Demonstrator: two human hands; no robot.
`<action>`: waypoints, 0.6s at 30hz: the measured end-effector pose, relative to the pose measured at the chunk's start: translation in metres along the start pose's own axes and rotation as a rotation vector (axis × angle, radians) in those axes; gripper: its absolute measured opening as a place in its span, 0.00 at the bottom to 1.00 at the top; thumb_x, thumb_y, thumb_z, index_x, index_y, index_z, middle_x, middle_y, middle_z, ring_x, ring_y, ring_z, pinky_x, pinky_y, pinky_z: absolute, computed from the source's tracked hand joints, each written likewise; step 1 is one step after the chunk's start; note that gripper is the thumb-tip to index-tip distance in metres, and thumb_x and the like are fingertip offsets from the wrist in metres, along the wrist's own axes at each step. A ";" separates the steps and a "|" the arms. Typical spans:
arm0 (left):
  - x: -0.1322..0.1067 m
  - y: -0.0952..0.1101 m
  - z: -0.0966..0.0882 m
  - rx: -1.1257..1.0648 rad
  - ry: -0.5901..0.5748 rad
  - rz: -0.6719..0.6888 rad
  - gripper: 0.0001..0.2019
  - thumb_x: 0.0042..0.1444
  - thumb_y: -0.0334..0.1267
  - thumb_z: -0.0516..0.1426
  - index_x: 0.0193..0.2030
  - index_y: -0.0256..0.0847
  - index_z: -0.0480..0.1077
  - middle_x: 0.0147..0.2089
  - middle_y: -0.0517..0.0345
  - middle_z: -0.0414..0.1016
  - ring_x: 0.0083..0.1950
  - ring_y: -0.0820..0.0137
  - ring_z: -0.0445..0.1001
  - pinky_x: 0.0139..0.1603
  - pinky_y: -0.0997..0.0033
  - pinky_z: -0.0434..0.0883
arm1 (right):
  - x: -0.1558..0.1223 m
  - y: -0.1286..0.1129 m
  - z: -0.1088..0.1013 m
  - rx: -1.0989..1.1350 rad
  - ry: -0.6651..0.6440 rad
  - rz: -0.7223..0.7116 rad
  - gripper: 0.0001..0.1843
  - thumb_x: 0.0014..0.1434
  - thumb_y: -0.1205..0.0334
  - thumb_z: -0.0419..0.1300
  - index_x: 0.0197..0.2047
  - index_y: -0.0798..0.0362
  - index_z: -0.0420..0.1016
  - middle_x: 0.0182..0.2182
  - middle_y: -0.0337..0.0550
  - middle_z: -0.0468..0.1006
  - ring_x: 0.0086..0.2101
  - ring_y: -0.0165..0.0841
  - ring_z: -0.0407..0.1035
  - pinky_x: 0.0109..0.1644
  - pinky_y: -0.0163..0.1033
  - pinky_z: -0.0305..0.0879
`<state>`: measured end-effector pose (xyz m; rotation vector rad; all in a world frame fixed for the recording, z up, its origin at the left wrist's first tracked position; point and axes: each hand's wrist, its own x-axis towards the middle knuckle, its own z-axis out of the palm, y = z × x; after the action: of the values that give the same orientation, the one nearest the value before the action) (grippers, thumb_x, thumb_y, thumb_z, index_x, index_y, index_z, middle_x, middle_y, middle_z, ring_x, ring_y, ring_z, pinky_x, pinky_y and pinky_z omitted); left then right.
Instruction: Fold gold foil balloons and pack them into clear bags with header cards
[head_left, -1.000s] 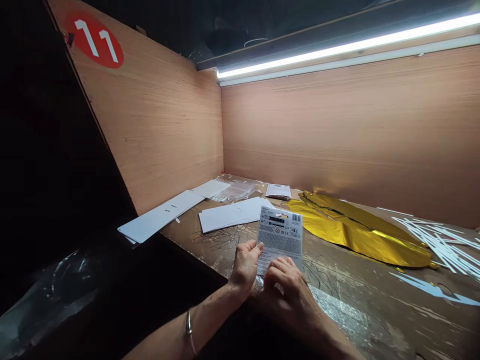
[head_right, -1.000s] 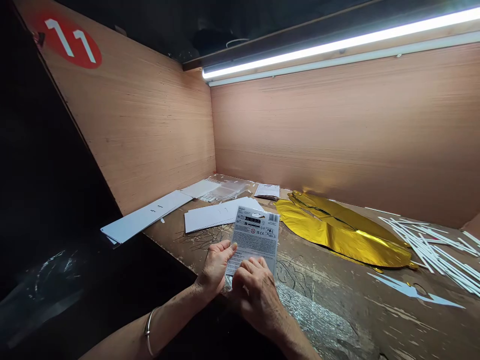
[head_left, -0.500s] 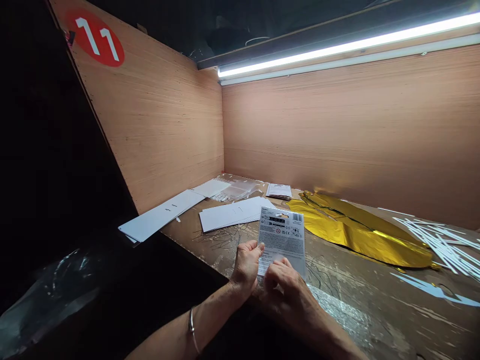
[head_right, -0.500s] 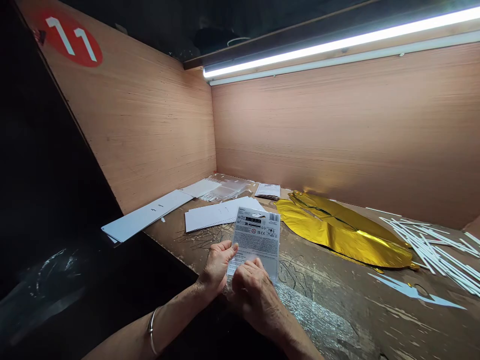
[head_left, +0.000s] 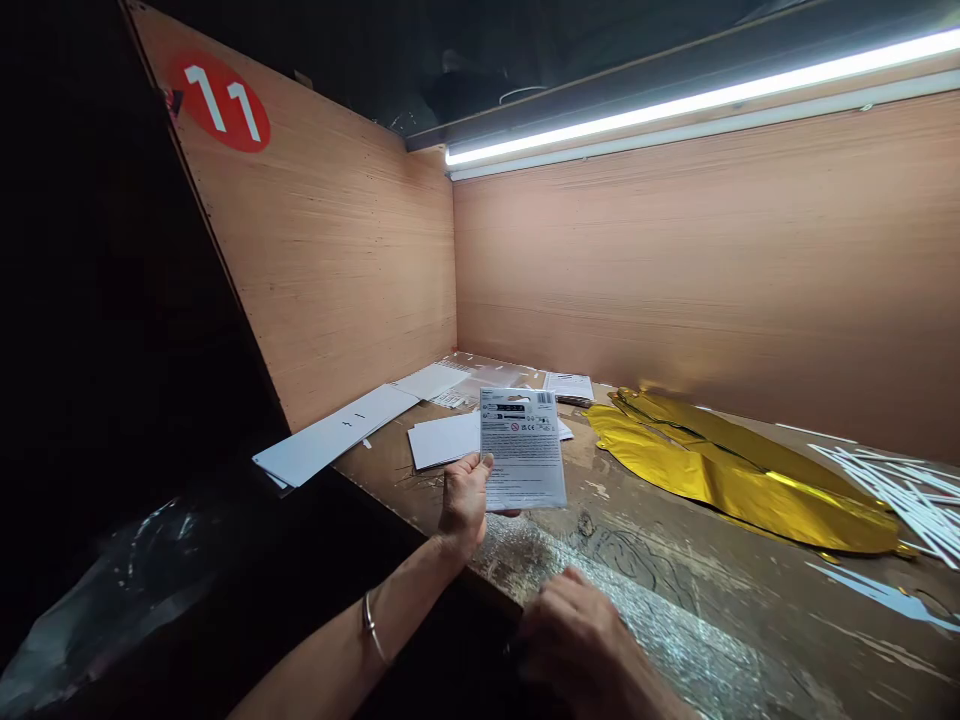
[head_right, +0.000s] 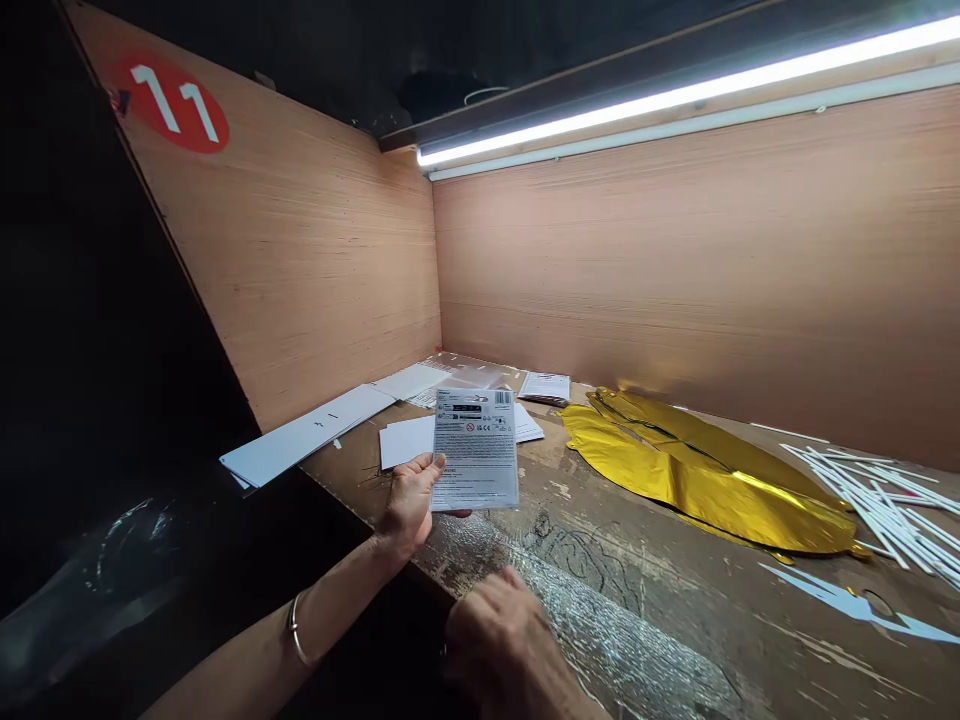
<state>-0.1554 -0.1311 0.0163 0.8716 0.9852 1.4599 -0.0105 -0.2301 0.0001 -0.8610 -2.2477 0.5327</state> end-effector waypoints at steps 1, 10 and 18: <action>-0.003 0.000 0.000 0.006 -0.008 0.008 0.14 0.44 0.43 0.55 0.34 0.34 0.68 0.25 0.57 0.71 0.19 0.69 0.67 0.12 0.73 0.61 | 0.001 0.005 0.002 -0.061 0.114 0.001 0.05 0.49 0.69 0.58 0.30 0.53 0.65 0.25 0.37 0.68 0.28 0.29 0.62 0.37 0.38 0.58; -0.034 -0.012 0.012 0.084 -0.174 0.238 0.10 0.53 0.39 0.52 0.36 0.35 0.71 0.31 0.56 0.73 0.32 0.70 0.69 0.34 0.73 0.65 | 0.031 0.016 -0.006 -0.301 0.337 0.001 0.08 0.55 0.66 0.53 0.39 0.53 0.70 0.33 0.46 0.70 0.34 0.35 0.61 0.34 0.40 0.59; -0.037 -0.014 0.012 0.114 -0.155 0.177 0.11 0.52 0.40 0.54 0.34 0.34 0.72 0.28 0.56 0.72 0.29 0.71 0.68 0.30 0.74 0.63 | 0.028 0.015 -0.004 0.090 0.246 -0.007 0.08 0.55 0.65 0.55 0.29 0.49 0.75 0.29 0.41 0.75 0.32 0.33 0.62 0.38 0.41 0.58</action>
<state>-0.1350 -0.1662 0.0079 1.1624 0.9002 1.4697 -0.0174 -0.1993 0.0066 -0.8250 -1.9879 0.4919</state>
